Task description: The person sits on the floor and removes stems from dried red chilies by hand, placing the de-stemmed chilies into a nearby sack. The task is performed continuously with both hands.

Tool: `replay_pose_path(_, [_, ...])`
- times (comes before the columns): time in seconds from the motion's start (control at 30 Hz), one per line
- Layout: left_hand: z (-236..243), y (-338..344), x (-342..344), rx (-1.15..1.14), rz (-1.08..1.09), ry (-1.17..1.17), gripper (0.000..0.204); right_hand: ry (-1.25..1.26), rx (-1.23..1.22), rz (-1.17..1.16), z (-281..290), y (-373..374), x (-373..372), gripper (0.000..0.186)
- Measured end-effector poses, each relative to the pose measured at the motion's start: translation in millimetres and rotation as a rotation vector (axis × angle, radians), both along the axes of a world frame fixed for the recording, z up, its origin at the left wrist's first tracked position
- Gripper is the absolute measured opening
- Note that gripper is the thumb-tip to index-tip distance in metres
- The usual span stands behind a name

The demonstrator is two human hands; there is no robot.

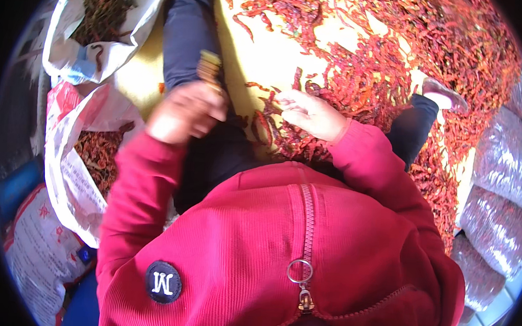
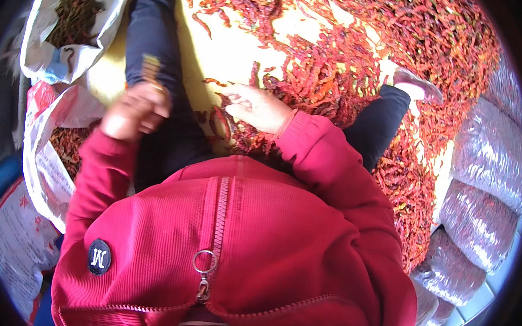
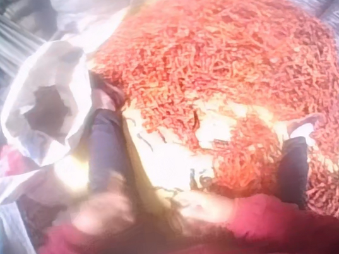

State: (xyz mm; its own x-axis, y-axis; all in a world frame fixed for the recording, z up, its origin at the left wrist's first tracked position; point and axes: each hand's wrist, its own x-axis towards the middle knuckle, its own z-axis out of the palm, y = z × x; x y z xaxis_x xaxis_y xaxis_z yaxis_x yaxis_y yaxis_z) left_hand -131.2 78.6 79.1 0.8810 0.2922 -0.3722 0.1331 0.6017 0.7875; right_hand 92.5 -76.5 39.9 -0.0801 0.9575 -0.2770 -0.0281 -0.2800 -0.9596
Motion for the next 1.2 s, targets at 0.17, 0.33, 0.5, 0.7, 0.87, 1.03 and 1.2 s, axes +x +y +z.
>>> replay_pose_path(0.17, [57.5,156.8,-63.4,0.307,0.692,0.040,0.041,-0.363,-0.108,-0.238,-23.6,-26.9,38.2,0.022])
replay_pose_path(0.33, [24.5,147.0,-70.3,0.154,1.064,0.187,0.036,-0.727,0.237,-0.014,-30.5,18.7,20.1,0.029])
replay_pose_path(0.5, [-16.2,70.4,-47.8,0.307,0.542,0.530,0.030,-1.043,0.316,0.234,-57.9,51.6,-17.4,0.031])
replay_pose_path(0.7, [-86.6,84.8,-78.6,0.916,0.228,0.963,0.033,-1.134,0.300,0.465,-56.5,43.0,-26.3,0.039])
replay_pose_path(0.87, [-141.2,99.3,-65.0,1.010,-0.027,0.976,0.029,-1.174,0.203,0.428,-36.4,-8.2,4.3,0.042])
replay_pose_path(1.03, [-192.4,109.7,-71.2,0.874,0.105,0.926,0.035,-1.307,-0.097,0.353,-9.9,-60.9,30.4,0.034])
replay_pose_path(1.2, [-213.5,111.0,-75.6,0.571,0.304,0.663,0.035,-1.581,-0.110,0.143,-6.7,-109.4,55.9,0.023])
